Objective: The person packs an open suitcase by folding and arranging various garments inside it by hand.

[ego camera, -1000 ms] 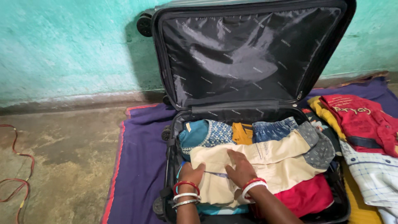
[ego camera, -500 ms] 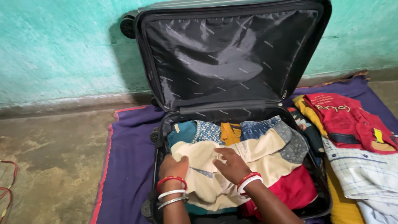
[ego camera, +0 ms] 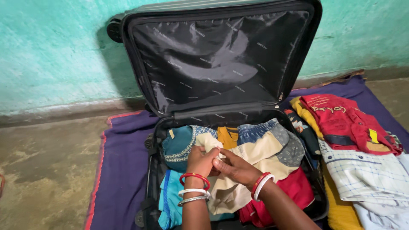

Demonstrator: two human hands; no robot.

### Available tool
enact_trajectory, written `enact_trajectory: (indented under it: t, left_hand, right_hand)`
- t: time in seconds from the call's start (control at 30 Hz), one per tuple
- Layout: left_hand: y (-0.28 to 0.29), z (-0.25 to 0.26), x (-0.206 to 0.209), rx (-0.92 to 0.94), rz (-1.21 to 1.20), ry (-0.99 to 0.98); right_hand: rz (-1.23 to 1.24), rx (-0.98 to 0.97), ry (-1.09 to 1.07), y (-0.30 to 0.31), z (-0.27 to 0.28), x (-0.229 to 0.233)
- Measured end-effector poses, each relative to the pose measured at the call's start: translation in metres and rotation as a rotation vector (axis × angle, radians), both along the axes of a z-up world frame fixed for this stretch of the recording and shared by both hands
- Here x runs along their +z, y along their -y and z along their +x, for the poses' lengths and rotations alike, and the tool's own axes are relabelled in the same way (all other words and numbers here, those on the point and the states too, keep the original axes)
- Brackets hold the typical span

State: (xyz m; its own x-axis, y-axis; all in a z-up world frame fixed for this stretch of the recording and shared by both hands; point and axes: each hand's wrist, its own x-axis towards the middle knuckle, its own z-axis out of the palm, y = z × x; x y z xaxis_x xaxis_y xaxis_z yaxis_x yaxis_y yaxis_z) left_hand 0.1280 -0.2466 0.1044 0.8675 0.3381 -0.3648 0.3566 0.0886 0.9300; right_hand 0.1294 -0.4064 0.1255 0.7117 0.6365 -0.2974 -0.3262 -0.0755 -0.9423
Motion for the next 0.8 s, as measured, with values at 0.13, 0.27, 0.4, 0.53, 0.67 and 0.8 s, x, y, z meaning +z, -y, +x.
enact_trajectory:
  t: [0.13,0.27,0.4,0.53,0.67,0.8]
  left_hand:
    - [0.013,0.008,-0.007,-0.043,-0.052,0.007]
    - [0.023,0.012,-0.015,-0.167,-0.309,-0.064]
    - [0.026,0.016,-0.021,-0.206,-0.313,-0.013]
    - [0.025,0.029,-0.044,-0.110,-0.226,0.064]
    - [0.025,0.031,-0.081,0.088,0.154,0.138]
    - [0.029,0.024,-0.093,0.140,0.356,-0.111]
  right_hand:
    - [-0.070,-0.073,0.020,0.016,0.012,-0.013]
    - [-0.161,-0.088,0.034,0.038,0.021,-0.029]
    - [-0.136,-0.304,-0.092,0.057,0.032,-0.037]
    - [-0.045,-0.371,-0.267,0.071,0.033,-0.031]
    - [-0.030,-0.395,-0.325,0.082,0.035,-0.033]
    - [-0.044,-0.420,-0.333,0.099,0.042,-0.054]
